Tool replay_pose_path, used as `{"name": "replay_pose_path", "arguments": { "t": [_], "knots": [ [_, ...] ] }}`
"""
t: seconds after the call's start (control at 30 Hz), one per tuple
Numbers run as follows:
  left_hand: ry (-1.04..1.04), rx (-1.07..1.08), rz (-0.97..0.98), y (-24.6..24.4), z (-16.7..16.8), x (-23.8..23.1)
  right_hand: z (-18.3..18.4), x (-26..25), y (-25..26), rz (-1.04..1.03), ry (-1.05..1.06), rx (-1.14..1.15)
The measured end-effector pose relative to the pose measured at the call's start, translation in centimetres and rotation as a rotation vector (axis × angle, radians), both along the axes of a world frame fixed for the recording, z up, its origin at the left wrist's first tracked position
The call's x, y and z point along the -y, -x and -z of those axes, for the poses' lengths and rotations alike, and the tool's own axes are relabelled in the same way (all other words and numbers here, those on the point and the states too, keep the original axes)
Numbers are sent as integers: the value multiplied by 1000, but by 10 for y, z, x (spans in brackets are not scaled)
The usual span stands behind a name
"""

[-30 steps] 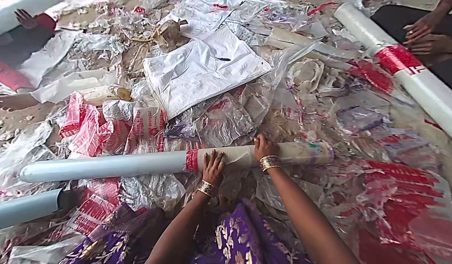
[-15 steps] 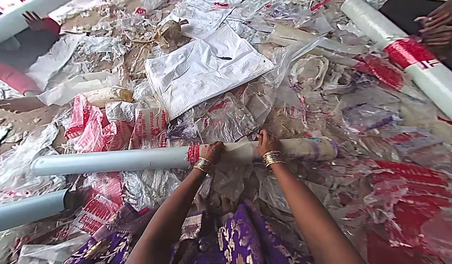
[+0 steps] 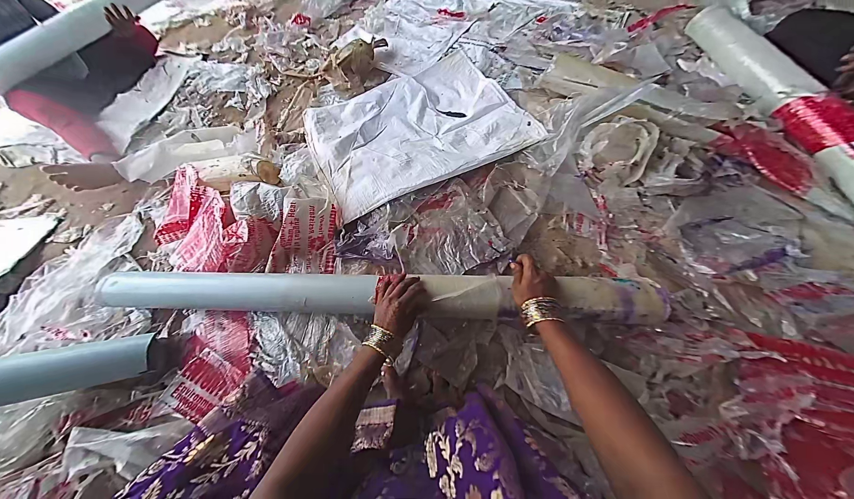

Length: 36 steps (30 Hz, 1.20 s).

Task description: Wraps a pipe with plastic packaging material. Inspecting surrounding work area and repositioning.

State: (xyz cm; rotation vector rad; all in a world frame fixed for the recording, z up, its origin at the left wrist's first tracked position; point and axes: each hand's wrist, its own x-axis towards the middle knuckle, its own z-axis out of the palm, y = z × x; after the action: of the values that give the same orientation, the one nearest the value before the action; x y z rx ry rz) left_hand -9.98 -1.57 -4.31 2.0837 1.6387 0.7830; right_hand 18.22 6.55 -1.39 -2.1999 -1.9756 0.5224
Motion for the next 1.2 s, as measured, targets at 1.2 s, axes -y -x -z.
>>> {"name": "replay_pose_path", "arguments": {
  "t": [1.2],
  "knots": [
    [-205,79,-14,36,21,4,8,6,-4,-15,-130,-9]
  ]
}}
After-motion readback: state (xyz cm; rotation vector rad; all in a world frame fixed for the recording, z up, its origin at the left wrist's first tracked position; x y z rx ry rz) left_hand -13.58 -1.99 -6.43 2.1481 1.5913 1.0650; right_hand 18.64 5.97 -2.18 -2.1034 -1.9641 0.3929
